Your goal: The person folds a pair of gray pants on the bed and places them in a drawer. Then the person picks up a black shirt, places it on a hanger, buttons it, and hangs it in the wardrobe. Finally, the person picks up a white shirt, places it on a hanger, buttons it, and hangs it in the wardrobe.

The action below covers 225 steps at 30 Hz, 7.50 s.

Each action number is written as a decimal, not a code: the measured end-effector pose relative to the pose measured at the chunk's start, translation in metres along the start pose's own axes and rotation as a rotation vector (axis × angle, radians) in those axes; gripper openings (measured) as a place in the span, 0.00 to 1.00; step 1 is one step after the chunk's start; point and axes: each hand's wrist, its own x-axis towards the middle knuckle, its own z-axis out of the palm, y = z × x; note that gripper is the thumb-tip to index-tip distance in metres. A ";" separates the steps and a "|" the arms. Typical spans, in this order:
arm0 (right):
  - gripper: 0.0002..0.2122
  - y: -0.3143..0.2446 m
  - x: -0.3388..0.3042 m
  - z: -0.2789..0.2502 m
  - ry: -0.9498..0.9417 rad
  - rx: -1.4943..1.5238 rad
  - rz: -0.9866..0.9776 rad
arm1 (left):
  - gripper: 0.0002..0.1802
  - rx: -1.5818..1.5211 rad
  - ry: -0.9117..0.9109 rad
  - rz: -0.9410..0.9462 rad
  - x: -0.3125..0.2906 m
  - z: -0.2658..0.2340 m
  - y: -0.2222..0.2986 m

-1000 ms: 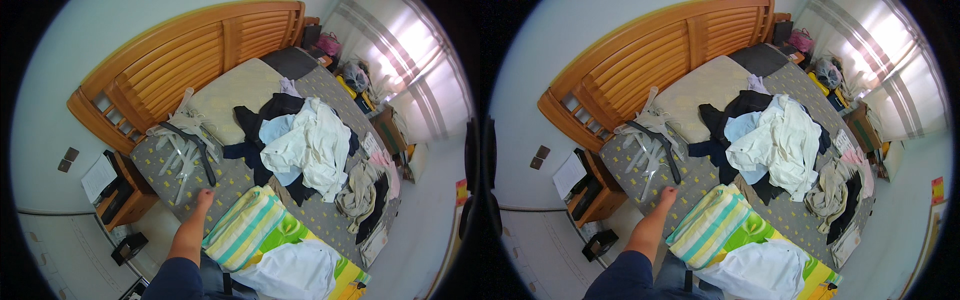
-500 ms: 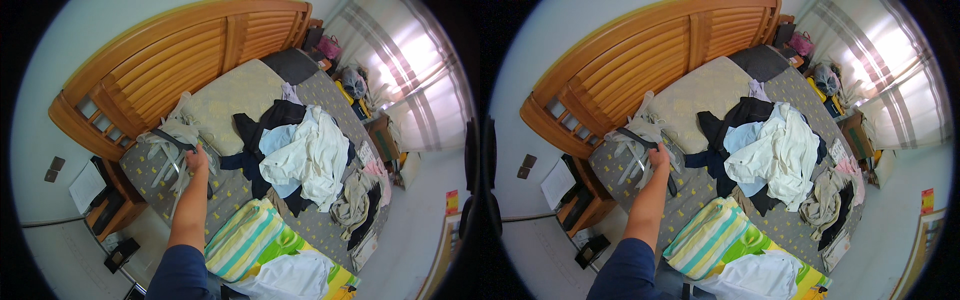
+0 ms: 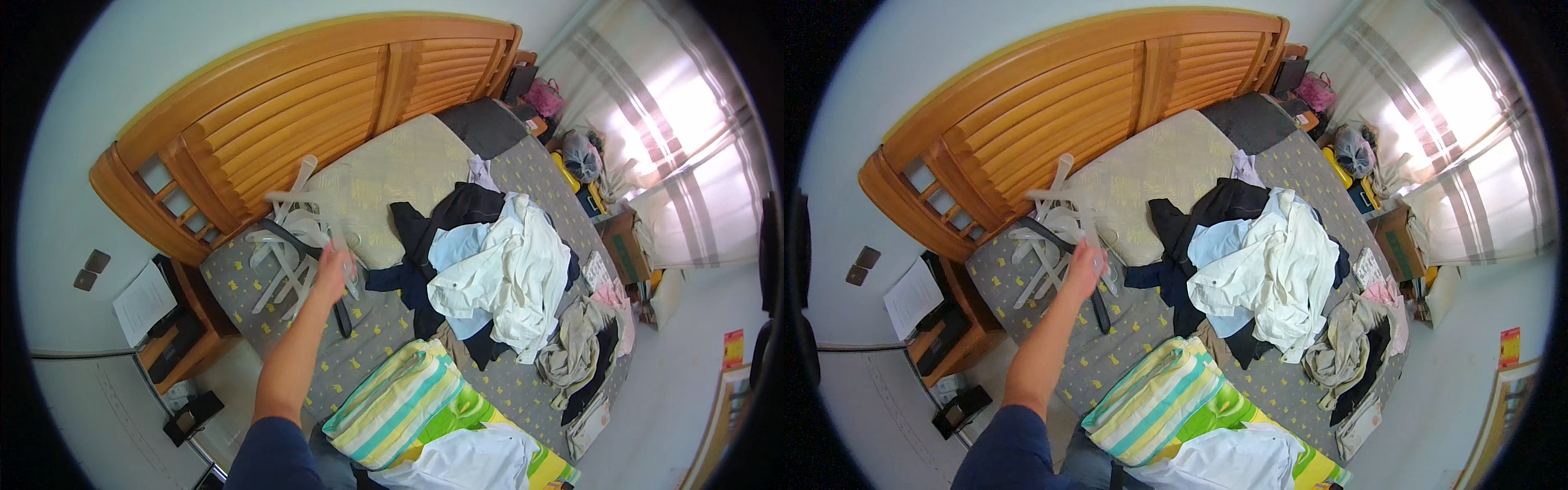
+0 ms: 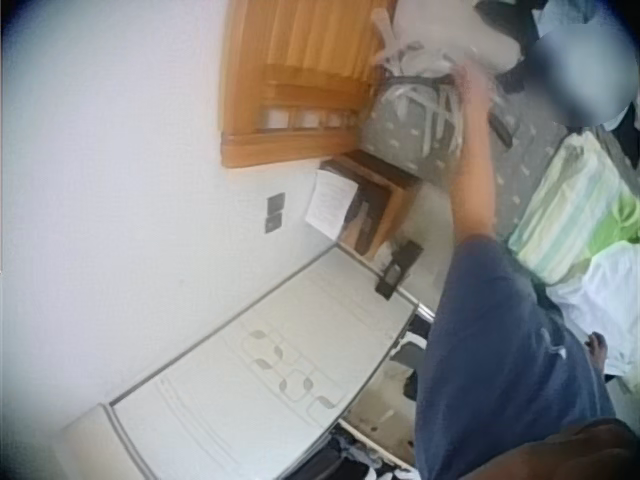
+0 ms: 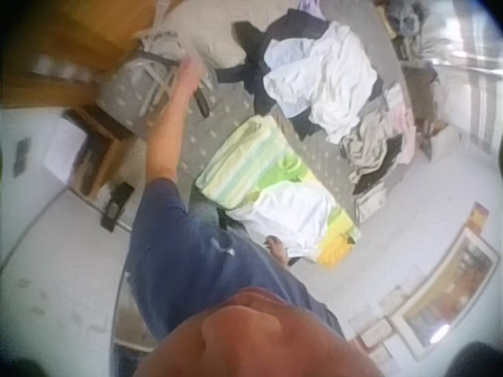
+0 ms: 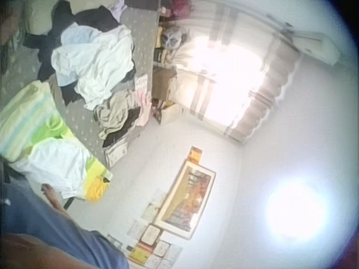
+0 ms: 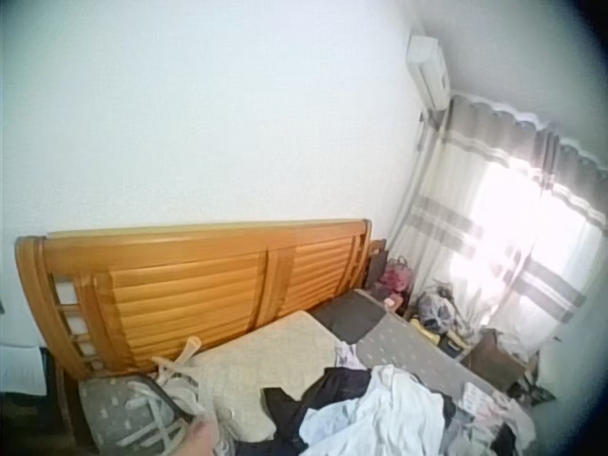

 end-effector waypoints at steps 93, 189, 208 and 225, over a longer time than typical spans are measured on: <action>0.22 0.259 -0.063 -0.311 0.664 0.374 -1.177 | 0.17 1.498 -1.205 0.456 -0.703 0.388 -0.277; 0.07 0.330 0.237 -0.236 0.595 2.352 -0.217 | 0.04 1.677 -1.907 -0.312 -0.657 0.307 -0.813; 0.06 0.318 0.244 -0.261 0.537 2.281 -0.279 | 0.05 1.636 -1.915 -0.570 -0.660 0.349 -0.790; 0.04 0.315 0.251 -0.262 0.522 2.334 -0.289 | 0.04 1.639 -1.883 -0.767 -0.655 0.360 -0.793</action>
